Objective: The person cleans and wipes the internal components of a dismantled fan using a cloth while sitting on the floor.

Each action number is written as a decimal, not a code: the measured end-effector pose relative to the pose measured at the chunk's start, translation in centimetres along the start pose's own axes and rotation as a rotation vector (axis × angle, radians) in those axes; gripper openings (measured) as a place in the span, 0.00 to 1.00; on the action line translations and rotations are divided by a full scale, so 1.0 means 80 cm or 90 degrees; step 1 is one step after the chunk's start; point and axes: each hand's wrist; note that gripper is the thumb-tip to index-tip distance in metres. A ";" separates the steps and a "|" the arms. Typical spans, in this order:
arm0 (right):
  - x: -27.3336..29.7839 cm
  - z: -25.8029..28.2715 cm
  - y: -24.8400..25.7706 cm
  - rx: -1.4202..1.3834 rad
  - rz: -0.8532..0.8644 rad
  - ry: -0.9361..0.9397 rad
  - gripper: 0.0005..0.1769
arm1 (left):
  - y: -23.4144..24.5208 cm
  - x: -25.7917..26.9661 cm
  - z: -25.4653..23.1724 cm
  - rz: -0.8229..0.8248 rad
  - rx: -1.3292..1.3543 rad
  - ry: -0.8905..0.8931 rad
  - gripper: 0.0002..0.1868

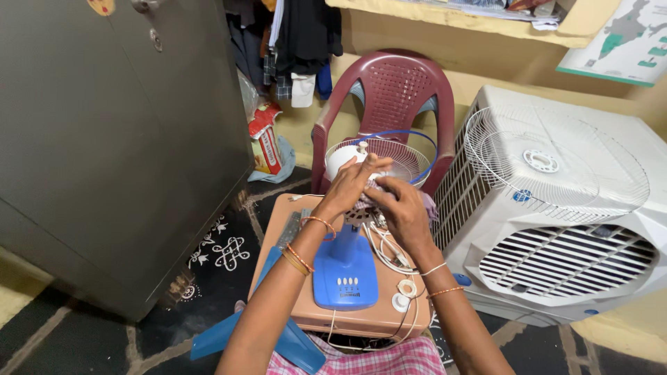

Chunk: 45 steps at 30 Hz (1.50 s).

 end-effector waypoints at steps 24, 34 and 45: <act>0.042 0.035 -0.026 -0.107 -0.085 -0.259 0.28 | -0.014 0.011 -0.006 -0.064 -0.017 -0.023 0.35; 0.033 -0.022 -0.012 -0.353 -0.243 -0.434 0.25 | -0.024 0.026 -0.016 -0.175 0.004 -0.082 0.34; -0.065 -0.055 -0.018 -0.260 0.178 -0.236 0.22 | -0.021 0.020 0.006 -0.234 -0.115 -0.117 0.58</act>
Point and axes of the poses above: each hand's wrist, its own x-axis away from the middle knuckle, its own y-axis out of the back of the hand, z = x × y, and after that the axes turned 1 degree about x, right-handed
